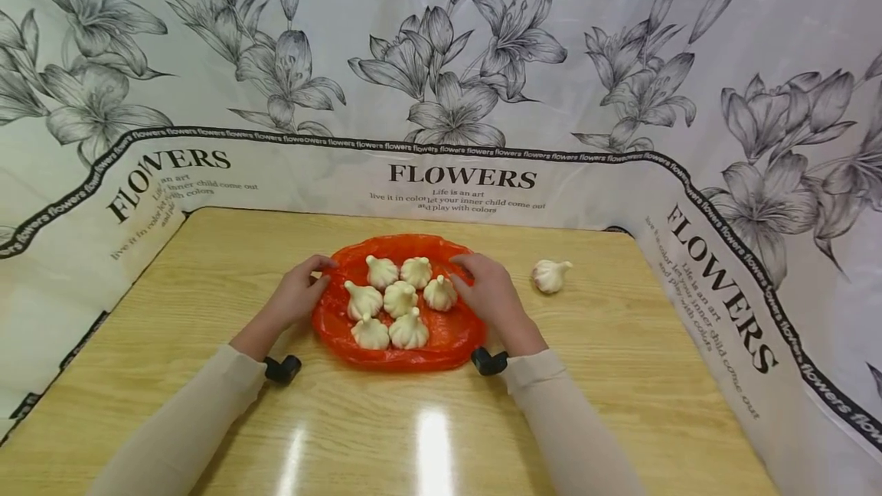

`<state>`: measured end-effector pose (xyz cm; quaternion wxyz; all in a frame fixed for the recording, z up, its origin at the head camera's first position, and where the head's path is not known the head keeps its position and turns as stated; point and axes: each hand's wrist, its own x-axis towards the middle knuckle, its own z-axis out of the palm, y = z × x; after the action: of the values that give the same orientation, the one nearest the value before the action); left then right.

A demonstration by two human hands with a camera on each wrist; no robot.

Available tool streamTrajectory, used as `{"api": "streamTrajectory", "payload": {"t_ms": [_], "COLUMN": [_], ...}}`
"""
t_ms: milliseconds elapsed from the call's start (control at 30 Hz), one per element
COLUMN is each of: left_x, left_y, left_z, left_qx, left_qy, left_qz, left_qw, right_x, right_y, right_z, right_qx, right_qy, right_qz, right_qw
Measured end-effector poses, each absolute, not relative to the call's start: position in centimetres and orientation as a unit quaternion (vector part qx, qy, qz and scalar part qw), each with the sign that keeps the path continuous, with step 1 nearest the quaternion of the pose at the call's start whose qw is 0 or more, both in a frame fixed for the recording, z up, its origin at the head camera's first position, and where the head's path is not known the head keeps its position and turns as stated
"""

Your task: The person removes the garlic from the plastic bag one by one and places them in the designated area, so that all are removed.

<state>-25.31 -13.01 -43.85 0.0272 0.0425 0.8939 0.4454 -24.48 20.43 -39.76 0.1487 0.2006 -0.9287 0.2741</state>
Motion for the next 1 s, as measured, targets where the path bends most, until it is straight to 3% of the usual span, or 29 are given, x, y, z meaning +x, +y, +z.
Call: {"api": "streamTrajectory", "payload": {"t_ms": [567, 1000], "left_x": [-25.1, -25.1], "left_y": [-12.9, -12.6], "left_z": [-44.0, -43.6], "left_qx": [0.041, 0.036], "left_qy": [0.894, 0.892], "left_qz": [0.445, 0.45], "left_qw": [0.028, 0.031], "right_x": [-24.0, -23.9], "right_y": [18.5, 17.8], "right_z": [-40.5, -41.0], "right_qx": [0.195, 0.217], "right_qy": [-0.946, -0.945], "right_qz": [0.232, 0.206], "right_qw": [0.116, 0.13]}}
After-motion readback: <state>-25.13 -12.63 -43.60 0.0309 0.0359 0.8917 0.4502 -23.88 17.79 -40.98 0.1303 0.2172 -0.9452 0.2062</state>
